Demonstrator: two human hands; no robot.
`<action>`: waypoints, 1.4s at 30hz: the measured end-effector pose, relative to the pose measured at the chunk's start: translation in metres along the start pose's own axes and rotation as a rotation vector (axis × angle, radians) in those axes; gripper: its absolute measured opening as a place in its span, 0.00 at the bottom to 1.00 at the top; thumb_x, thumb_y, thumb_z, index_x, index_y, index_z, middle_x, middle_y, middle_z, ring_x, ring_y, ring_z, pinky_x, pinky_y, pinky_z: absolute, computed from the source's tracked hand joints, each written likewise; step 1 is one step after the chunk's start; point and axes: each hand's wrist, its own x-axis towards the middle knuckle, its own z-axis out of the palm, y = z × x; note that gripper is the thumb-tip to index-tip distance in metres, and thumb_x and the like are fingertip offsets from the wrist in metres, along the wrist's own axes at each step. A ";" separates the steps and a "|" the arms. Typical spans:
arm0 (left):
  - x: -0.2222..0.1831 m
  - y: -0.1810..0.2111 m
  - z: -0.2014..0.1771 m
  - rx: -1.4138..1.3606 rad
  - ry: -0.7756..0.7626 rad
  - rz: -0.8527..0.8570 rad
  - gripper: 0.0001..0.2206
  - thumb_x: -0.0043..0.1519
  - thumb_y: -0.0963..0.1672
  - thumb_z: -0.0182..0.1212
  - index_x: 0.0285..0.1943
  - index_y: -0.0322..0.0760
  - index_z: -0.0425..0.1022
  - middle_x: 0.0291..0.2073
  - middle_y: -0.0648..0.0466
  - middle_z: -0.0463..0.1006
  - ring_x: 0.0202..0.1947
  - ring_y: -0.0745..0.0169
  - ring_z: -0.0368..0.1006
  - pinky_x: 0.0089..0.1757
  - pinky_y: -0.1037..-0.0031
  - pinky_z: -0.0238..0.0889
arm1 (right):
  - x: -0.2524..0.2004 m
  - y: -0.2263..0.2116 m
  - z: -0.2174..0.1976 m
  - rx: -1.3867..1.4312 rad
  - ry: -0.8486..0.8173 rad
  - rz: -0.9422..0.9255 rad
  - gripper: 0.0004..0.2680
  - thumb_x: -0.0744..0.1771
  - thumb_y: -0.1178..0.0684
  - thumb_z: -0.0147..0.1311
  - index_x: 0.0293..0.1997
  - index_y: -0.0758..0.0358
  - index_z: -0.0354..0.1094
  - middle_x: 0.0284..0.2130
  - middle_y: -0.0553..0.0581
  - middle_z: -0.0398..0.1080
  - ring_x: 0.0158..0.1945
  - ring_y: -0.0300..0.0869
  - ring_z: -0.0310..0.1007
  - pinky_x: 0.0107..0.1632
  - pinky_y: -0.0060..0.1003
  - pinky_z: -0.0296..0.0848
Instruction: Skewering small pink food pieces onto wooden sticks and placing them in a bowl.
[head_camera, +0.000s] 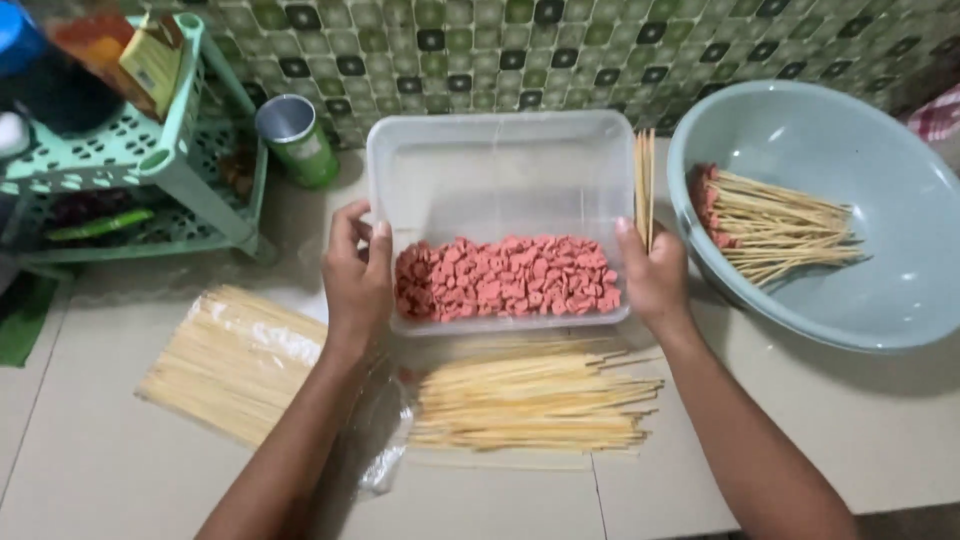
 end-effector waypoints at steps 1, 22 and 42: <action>0.002 0.001 -0.001 -0.002 0.000 0.006 0.14 0.71 0.42 0.54 0.64 0.30 0.69 0.32 0.48 0.70 0.33 0.59 0.67 0.37 0.62 0.71 | 0.002 0.001 -0.001 0.002 0.005 -0.004 0.11 0.71 0.46 0.54 0.34 0.61 0.71 0.26 0.50 0.66 0.32 0.38 0.64 0.37 0.40 0.67; 0.014 0.068 -0.009 0.724 -0.362 0.038 0.27 0.68 0.45 0.53 0.76 0.36 0.53 0.63 0.46 0.65 0.58 0.51 0.62 0.56 0.58 0.62 | -0.034 -0.085 -0.037 -0.693 -0.140 -0.174 0.10 0.71 0.46 0.51 0.52 0.59 0.65 0.37 0.59 0.73 0.38 0.57 0.69 0.41 0.53 0.63; 0.034 0.021 0.042 0.972 -1.069 0.309 0.12 0.56 0.51 0.72 0.41 0.43 0.85 0.30 0.53 0.84 0.34 0.53 0.81 0.40 0.60 0.76 | -0.003 -0.100 0.027 -0.324 -0.658 -0.052 0.10 0.71 0.50 0.46 0.55 0.52 0.73 0.24 0.61 0.70 0.30 0.43 0.64 0.40 0.46 0.72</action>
